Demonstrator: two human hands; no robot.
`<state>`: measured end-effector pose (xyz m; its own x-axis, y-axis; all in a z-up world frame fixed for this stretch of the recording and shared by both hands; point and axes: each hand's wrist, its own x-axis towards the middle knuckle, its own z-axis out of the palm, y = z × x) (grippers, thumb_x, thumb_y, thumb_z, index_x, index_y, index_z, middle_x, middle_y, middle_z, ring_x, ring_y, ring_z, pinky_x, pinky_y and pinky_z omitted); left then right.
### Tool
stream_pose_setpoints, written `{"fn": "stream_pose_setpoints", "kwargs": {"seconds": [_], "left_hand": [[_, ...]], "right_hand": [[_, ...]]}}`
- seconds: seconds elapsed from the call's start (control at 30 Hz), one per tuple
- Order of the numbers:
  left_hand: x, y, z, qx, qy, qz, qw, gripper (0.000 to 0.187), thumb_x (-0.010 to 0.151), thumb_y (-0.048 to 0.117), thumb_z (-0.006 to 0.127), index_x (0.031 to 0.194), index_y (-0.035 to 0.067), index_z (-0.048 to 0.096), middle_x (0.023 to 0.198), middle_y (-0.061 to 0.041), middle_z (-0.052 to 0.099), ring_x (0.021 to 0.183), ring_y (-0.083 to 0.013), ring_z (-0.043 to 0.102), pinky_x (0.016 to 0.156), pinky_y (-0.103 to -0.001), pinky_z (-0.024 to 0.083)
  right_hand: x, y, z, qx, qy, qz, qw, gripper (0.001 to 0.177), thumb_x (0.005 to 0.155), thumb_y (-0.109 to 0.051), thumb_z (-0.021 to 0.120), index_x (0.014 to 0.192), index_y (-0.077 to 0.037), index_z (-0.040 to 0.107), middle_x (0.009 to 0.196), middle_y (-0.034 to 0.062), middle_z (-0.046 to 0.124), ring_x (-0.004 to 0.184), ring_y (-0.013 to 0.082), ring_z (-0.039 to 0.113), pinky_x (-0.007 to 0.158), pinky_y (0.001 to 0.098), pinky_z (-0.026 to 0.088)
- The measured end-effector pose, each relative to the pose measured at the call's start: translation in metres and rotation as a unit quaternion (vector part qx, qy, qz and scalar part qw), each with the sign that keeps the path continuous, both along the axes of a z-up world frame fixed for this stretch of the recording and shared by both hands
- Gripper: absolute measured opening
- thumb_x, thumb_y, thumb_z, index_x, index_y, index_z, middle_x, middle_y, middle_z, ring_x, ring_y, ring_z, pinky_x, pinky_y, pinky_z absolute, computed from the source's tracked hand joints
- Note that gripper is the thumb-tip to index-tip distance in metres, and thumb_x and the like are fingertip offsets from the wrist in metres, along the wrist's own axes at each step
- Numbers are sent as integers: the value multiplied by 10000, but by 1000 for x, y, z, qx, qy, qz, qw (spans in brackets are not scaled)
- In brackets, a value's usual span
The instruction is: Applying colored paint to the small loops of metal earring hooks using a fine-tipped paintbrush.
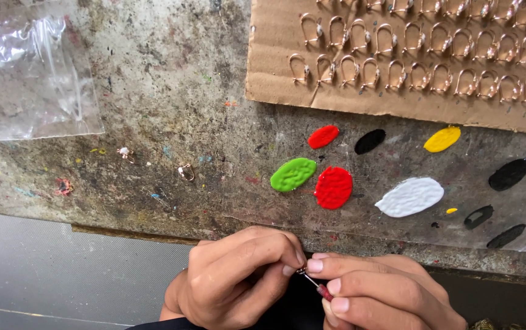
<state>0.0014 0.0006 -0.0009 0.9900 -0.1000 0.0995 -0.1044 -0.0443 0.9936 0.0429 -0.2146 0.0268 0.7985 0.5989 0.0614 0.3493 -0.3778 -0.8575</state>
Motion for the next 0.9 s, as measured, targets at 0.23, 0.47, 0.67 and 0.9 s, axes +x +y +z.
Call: {"fn": "stream_pose_setpoints", "kwargs": {"seconds": [0.23,0.47,0.67,0.9], "left_hand": [[-1,0,-3,-6,-6,-4,1000,87,966,-87,517,996,-109,596,928,-201,677,842,-290,739,800,-303,626],[0,0,-1,-1,-2,-2,1000,84,958,-108,515,980,-101,596,921,-192,679,838,-283,743,796,-301,629],[-3,-2,-2,-3,-8,5,1000,86,974,-73,519,973,-102,600,916,-192,678,832,-285,743,798,-304,630],[-5,-6,3,2,12,32,999,64,971,-59,545,966,-82,605,905,-186,690,789,-246,732,749,-274,610]], "right_hand": [[-3,3,-2,6,-6,-19,1000,121,843,-209,733,934,-163,667,962,-41,768,959,176,905,794,222,738],[-6,10,-3,16,-8,-62,998,116,837,-181,731,898,-167,634,915,-46,749,903,165,914,767,195,734],[-11,8,-8,18,-35,-67,997,133,867,-190,718,930,-192,602,917,-60,730,909,151,913,712,157,668],[-10,17,-6,49,-48,-95,993,93,899,-163,659,920,-185,571,864,-54,692,859,148,898,726,159,689]]}}
